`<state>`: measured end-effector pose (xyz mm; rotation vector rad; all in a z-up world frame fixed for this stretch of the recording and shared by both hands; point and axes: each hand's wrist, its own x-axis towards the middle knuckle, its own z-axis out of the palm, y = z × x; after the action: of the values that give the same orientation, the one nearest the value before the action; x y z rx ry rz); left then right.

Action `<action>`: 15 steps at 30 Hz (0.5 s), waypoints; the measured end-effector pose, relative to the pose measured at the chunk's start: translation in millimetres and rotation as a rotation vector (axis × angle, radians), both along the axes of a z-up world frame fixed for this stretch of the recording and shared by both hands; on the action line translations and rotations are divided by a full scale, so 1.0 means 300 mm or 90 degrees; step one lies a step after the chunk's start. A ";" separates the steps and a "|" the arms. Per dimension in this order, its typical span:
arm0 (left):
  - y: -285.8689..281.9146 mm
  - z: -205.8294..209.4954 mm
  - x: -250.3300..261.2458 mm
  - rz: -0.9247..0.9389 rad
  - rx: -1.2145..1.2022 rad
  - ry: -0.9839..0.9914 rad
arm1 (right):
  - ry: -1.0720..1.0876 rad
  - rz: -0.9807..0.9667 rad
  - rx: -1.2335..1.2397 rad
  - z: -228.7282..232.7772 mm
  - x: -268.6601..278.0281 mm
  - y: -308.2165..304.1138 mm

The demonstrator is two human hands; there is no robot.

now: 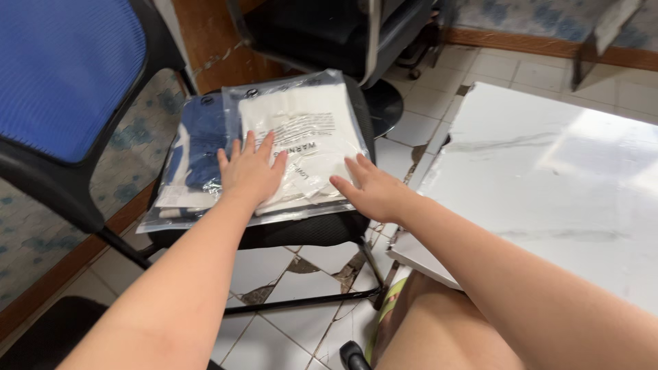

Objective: The person unboxes and unwraps a white dress from plastic packaging and proceeds to smooth it out on a table to inspect it.

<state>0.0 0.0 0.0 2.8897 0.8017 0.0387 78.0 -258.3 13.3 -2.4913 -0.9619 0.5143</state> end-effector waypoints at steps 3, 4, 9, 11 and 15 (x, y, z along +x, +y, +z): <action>-0.051 0.071 0.009 0.010 0.114 0.036 | -0.114 0.004 0.280 0.082 -0.025 -0.109; -0.069 0.095 0.014 0.000 0.171 -0.006 | -0.157 -0.013 0.271 0.106 -0.029 -0.138; -0.280 0.152 0.148 -0.076 0.175 -0.170 | -0.305 -0.128 0.172 0.181 -0.026 -0.344; -0.404 0.130 0.215 -0.135 0.148 -0.204 | -0.312 -0.159 0.085 0.178 -0.029 -0.438; -0.737 0.053 0.334 -0.238 0.079 -0.230 | -0.303 -0.212 -0.023 0.130 -0.060 -0.709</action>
<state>100.3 -221.2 15.9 2.9624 0.1996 0.5663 59.8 -470.9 52.5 -2.7892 -0.6668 -0.1774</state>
